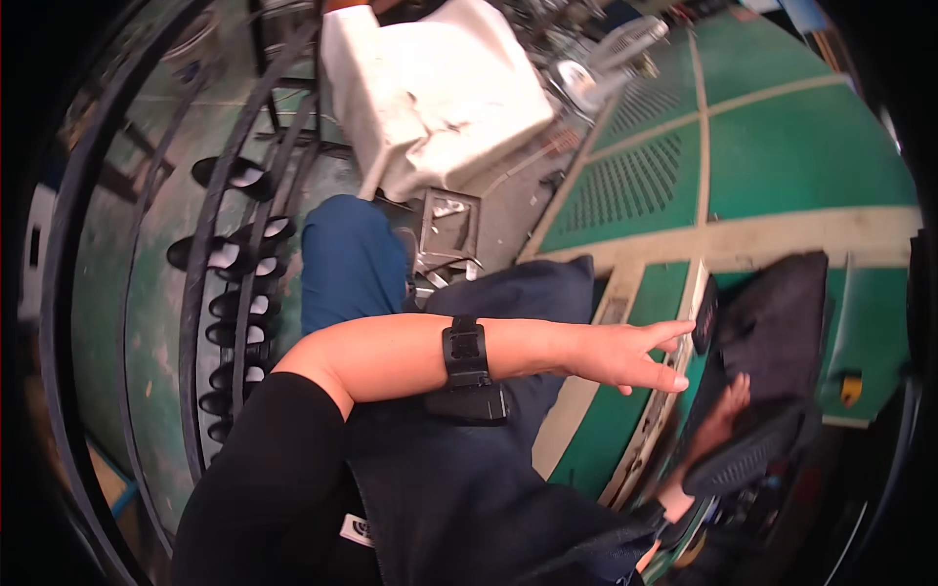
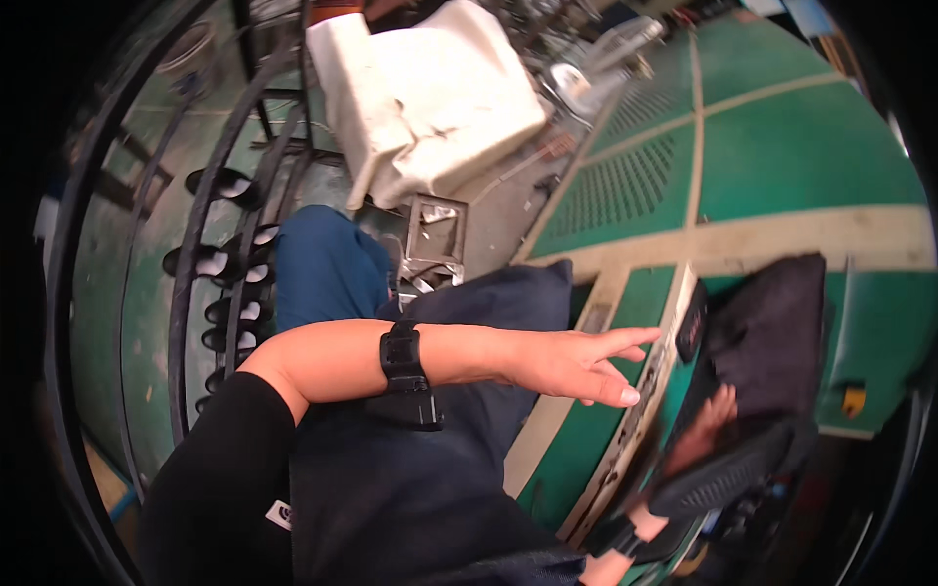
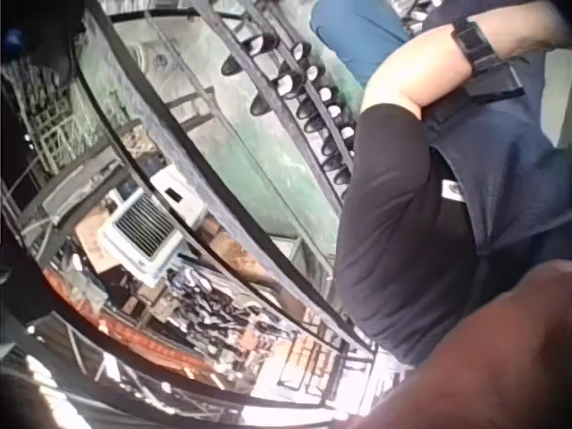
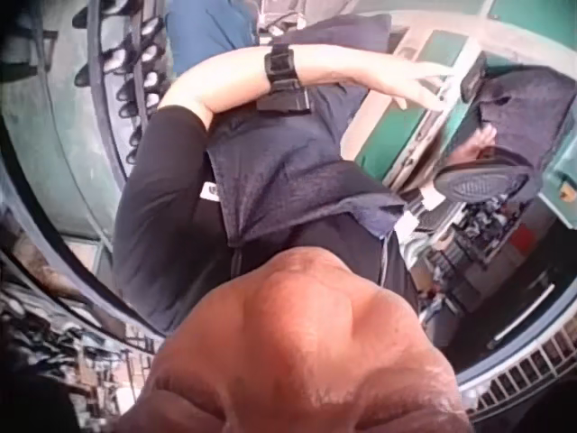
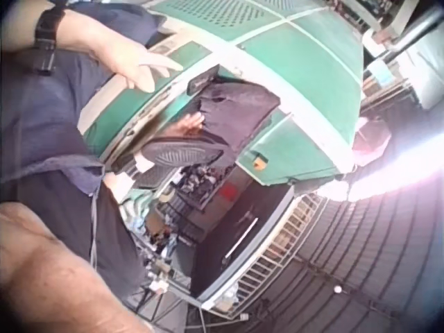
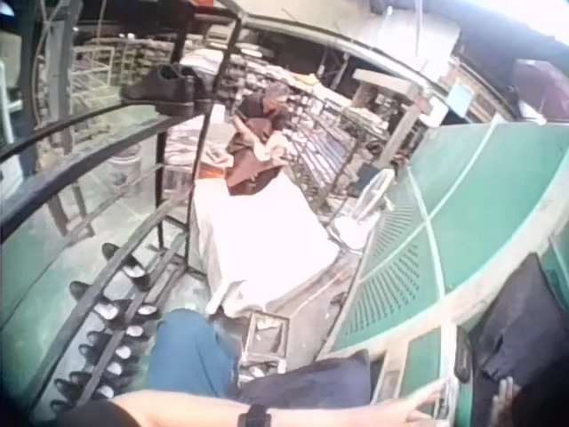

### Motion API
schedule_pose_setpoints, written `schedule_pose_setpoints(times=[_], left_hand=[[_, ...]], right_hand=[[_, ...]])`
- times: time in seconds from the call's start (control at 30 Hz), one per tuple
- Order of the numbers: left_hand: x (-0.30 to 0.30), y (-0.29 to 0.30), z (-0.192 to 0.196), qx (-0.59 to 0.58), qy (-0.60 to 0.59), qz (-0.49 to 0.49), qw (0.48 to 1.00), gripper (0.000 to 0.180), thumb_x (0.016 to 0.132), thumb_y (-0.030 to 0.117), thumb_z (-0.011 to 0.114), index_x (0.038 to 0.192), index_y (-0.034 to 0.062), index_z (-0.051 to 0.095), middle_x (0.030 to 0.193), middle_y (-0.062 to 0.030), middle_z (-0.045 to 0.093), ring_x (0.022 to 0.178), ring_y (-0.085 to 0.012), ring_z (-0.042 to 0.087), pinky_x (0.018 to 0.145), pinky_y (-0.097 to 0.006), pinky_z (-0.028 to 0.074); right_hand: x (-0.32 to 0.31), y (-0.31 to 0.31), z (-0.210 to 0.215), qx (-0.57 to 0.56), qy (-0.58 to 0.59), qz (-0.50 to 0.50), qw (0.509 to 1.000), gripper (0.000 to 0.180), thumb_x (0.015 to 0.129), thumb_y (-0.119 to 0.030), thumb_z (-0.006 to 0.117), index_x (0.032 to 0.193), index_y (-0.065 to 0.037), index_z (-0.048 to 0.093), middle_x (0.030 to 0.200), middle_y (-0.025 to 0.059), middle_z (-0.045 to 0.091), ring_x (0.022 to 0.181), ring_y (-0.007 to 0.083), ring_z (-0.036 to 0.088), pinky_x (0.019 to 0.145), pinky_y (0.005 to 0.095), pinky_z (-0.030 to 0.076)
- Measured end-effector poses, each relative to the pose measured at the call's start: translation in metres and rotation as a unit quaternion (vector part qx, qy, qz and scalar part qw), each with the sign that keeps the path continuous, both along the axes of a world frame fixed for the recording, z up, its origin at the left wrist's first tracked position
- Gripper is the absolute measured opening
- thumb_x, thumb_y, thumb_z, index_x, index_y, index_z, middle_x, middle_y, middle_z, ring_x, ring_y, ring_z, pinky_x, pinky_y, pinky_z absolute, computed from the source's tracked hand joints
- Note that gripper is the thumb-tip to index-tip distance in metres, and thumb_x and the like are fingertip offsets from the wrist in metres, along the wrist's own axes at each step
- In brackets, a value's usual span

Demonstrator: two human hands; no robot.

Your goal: Inspecting and organizing shoe components and lasts at a manufacturing workstation.

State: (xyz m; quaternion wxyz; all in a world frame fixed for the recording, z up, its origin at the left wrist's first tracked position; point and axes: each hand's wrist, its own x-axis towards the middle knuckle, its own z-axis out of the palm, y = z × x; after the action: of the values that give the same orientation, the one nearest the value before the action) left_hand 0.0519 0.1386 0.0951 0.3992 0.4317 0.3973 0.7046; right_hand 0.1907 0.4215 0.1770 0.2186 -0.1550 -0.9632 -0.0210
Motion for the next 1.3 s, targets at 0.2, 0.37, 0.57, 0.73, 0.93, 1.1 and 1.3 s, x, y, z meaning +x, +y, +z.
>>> schedule_pose_setpoints(times=[0.2,0.37,0.57,0.73,0.93,1.1,1.3], left_hand=[[0.052,-0.032,-0.049,0.03,-0.127,0.051,0.99,0.105,0.091,0.034,0.068,0.157,0.0029,-0.008,0.161,-0.0213,0.013,0.149,-0.0268,0.017,0.12,-0.035,0.017],[0.043,-0.072,-0.126,-0.003,-0.582,0.074,0.81,0.065,0.096,0.027,0.06,0.151,0.0069,0.032,0.126,-0.014,0.063,0.101,-0.019,0.068,0.089,-0.034,0.056],[0.043,-0.109,-0.189,0.019,-0.634,0.108,0.766,0.046,0.098,0.032,0.056,0.133,0.0025,0.055,0.118,-0.015,0.068,0.102,-0.0204,0.068,0.092,-0.035,0.055],[0.03,-0.128,-0.16,-0.168,-0.365,0.258,0.878,0.08,0.1,0.043,0.052,0.158,0.0063,0.012,0.161,-0.0096,0.023,0.148,-0.0212,0.023,0.12,-0.036,0.02],[-0.087,-0.078,-0.193,-0.226,-0.29,0.422,0.829,0.07,0.096,0.048,0.054,0.15,0.0068,0.038,0.148,-0.0107,0.045,0.139,-0.0207,0.039,0.116,-0.037,0.027],[-0.107,-0.054,-0.236,-0.146,-0.453,0.276,0.835,0.031,0.095,0.033,0.06,0.105,0.0051,0.068,0.096,-0.0071,0.069,0.088,-0.0161,0.066,0.083,-0.029,0.052],[-0.084,-0.06,-0.181,-0.153,-0.261,0.311,0.901,0.048,0.093,0.036,0.048,0.114,-0.0041,0.064,0.108,-0.0144,0.067,0.102,-0.0227,0.064,0.093,-0.033,0.048]], right_hand=[[-0.073,-0.096,-0.063,-0.789,0.224,0.225,0.527,0.07,0.093,-0.057,0.049,0.129,0.002,0.058,0.138,0.0253,0.054,0.133,0.0388,0.047,0.112,0.0474,0.038],[-0.15,-0.109,-0.223,-0.91,0.024,0.076,0.407,0.042,0.089,-0.033,0.053,0.106,0.005,0.064,0.106,0.0192,0.069,0.1,0.0323,0.065,0.095,0.0447,0.05],[-0.186,-0.158,-0.283,-0.937,-0.028,-0.033,0.346,0.032,0.089,-0.025,0.056,0.1,0.003,0.065,0.094,0.0149,0.071,0.087,0.0292,0.069,0.084,0.0421,0.056],[-0.182,-0.176,-0.271,-0.921,-0.15,0.017,0.36,0.033,0.093,-0.028,0.059,0.108,0.001,0.066,0.099,0.0124,0.072,0.089,0.0244,0.069,0.088,0.0374,0.054],[-0.22,-0.175,-0.282,-0.777,-0.208,0.336,0.49,0.029,0.095,-0.013,0.049,0.106,0.003,0.07,0.107,0.0087,0.07,0.101,0.0177,0.062,0.096,0.0287,0.044],[-0.211,-0.18,-0.287,-0.73,-0.075,0.395,0.552,0.026,0.092,-0.013,0.05,0.09,0.005,0.068,0.096,0.0128,0.07,0.095,0.0224,0.065,0.088,0.0333,0.048],[-0.191,-0.201,-0.247,-0.645,0.006,0.393,0.655,0.024,0.085,-0.02,0.064,0.089,0.004,0.068,0.098,0.0175,0.069,0.097,0.0312,0.067,0.085,0.0374,0.052]])
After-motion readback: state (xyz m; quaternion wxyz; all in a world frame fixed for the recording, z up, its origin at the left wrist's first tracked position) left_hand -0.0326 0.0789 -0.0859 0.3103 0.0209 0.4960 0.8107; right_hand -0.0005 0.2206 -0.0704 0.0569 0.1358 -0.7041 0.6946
